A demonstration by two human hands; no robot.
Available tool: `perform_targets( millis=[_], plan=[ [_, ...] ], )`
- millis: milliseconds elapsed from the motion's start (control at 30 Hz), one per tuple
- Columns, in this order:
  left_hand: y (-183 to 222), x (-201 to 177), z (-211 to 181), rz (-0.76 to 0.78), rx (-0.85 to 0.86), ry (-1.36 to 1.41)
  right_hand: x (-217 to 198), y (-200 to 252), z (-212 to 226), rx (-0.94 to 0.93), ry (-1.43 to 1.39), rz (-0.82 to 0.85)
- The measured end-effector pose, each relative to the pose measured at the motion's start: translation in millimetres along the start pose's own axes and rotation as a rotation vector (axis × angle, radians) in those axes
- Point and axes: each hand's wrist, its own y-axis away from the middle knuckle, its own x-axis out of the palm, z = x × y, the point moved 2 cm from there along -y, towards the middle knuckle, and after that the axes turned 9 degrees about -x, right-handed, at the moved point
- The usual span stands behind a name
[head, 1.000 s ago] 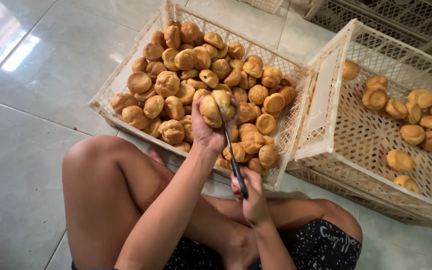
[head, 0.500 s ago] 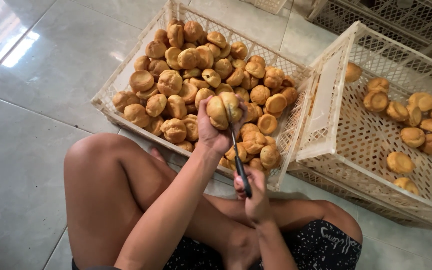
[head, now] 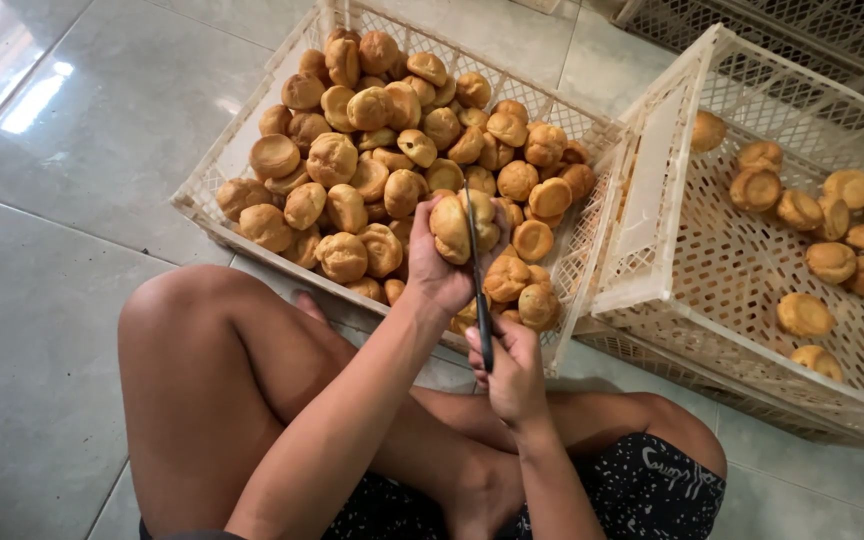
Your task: The person is sitting on the floor, picking up small baked buns from a plastic crate, cutting them partially open with scissors, and placing them into another crate.
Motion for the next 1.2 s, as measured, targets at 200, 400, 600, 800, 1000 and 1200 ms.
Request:
perform_targets(
  millis=[200, 400, 600, 800, 1000, 1200],
  plan=[
    [2, 22, -9, -0.107, 0.082, 0.027, -1, 25, -3, 0.083, 0.019, -0.016],
    [12, 39, -35, 0.122, 0.149, 0.066, -9, 45, -6, 0.266, -0.028, 0.037],
    [10, 38, -44, 0.161, 0.189, 0.0, -1, 39, 13, 0.433, -0.044, -0.039],
    [0, 28, -53, 0.099, 0.1, -0.01, 10, 39, 17, 0.399, -0.086, -0.073],
    [3, 32, -44, 0.082, 0.023, 0.009, 25, 23, 4, 0.218, -0.025, -0.022],
    [-2, 30, -40, -0.018, 0.099, 0.027, 48, -4, -5, 0.031, -0.059, -0.056]
  ],
)
